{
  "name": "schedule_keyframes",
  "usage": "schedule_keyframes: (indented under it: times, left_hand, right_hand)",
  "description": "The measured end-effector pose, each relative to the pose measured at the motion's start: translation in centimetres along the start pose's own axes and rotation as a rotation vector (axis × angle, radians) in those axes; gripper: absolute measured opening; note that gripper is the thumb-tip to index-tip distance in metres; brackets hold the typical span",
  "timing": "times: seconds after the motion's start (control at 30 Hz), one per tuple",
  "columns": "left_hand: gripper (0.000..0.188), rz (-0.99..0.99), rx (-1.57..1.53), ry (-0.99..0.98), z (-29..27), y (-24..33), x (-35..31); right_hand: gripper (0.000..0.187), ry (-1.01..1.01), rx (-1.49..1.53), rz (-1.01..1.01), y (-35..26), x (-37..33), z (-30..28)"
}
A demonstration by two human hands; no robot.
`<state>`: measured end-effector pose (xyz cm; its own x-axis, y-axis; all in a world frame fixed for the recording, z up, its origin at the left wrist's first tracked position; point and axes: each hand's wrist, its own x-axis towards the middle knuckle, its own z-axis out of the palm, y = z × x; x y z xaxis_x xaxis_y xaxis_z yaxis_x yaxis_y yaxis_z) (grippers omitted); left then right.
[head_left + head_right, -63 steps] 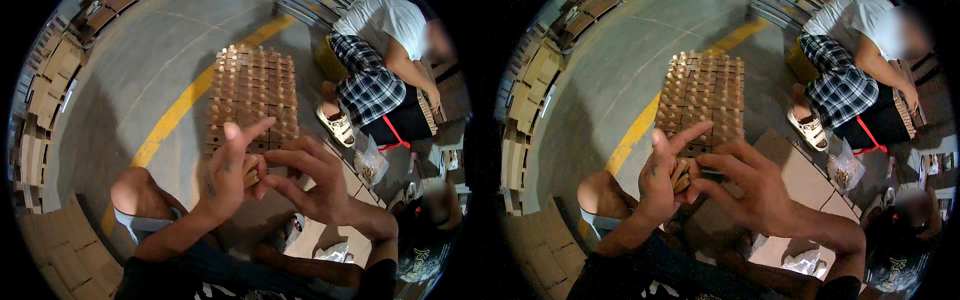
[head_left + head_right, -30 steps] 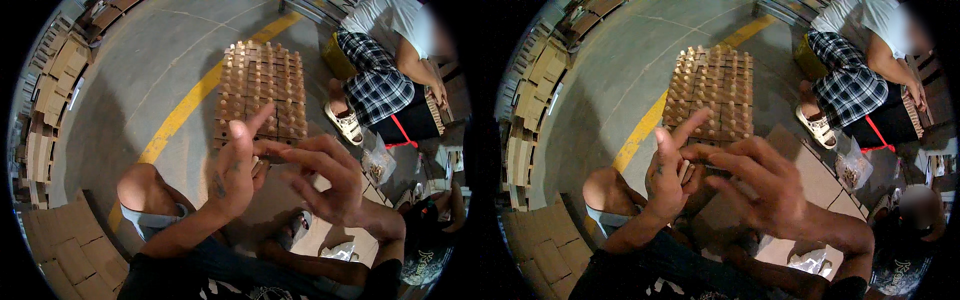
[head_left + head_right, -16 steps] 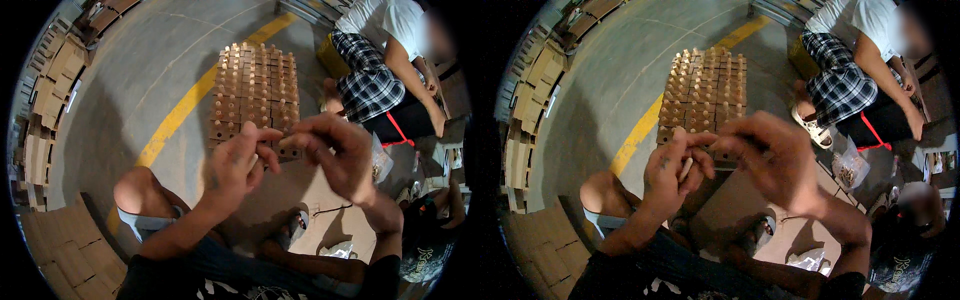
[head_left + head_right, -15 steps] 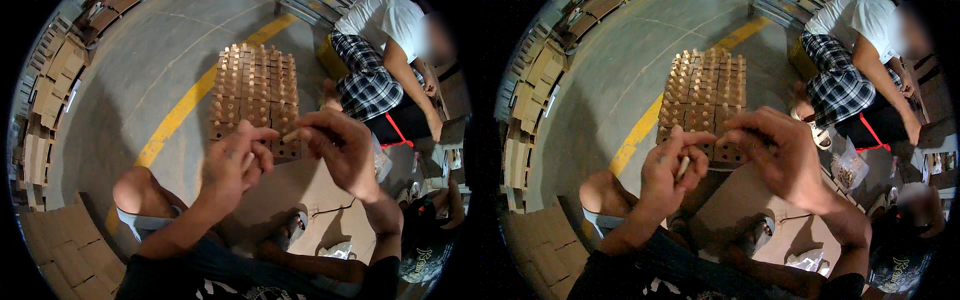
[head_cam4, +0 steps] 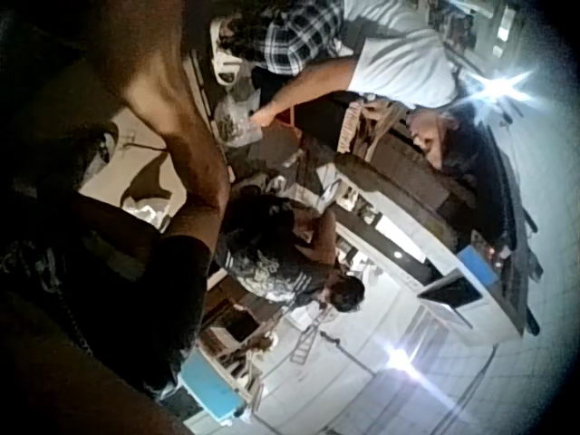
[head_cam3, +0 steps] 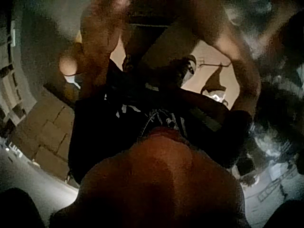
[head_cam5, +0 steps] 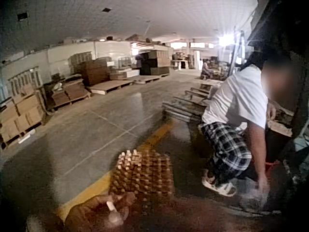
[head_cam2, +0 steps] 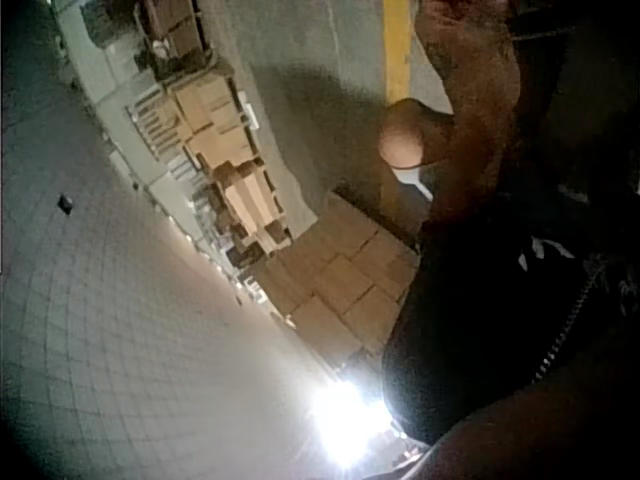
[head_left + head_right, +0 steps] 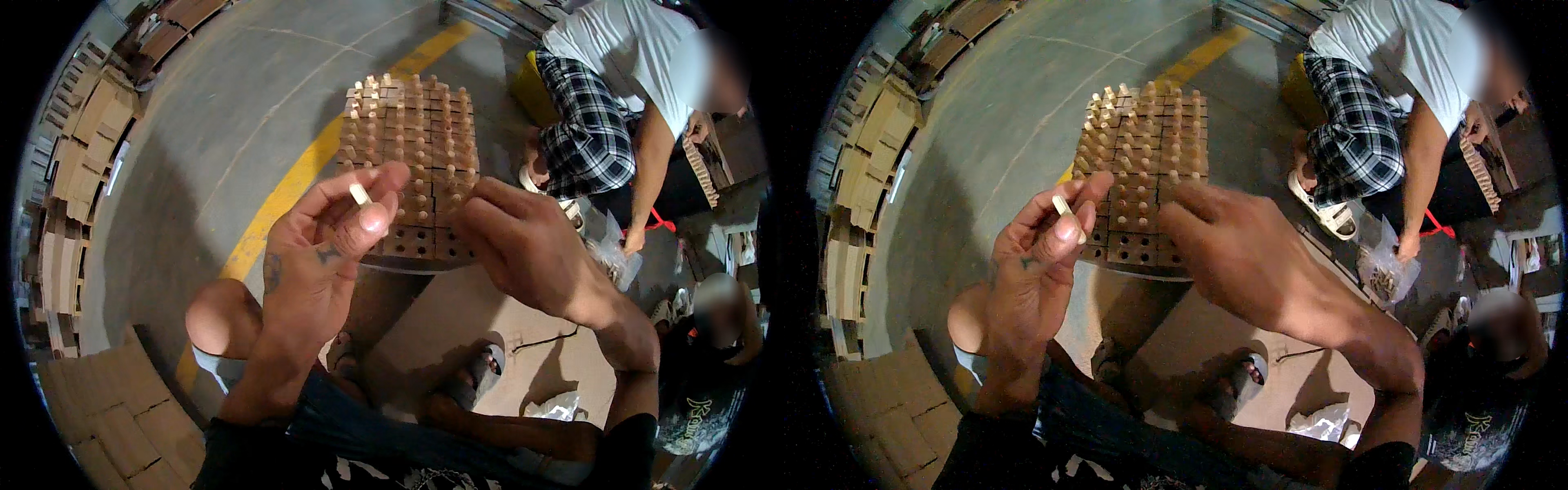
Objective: The person inserts wooden pegs into pre-drilled holes in wooden blocks by hand and collects more pegs from a plastic bag.
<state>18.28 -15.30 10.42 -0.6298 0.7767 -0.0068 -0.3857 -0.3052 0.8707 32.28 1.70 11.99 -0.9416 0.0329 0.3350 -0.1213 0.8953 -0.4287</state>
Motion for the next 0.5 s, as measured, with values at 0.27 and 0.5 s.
schedule_keyframes:
  times: [0.27,0.5]
  left_hand:
    - [0.021,0.093,0.078,-0.055,0.3,-1.4,0.1]
    - [0.027,0.077,0.304,-0.063,0.6,0.0,0.0]
  right_hand:
    - [0.029,-0.169,-0.046,-0.073,0.0,-2.6,1.1]
    - [0.030,-0.283,-0.092,0.025,-1.1,-0.6,-0.2]
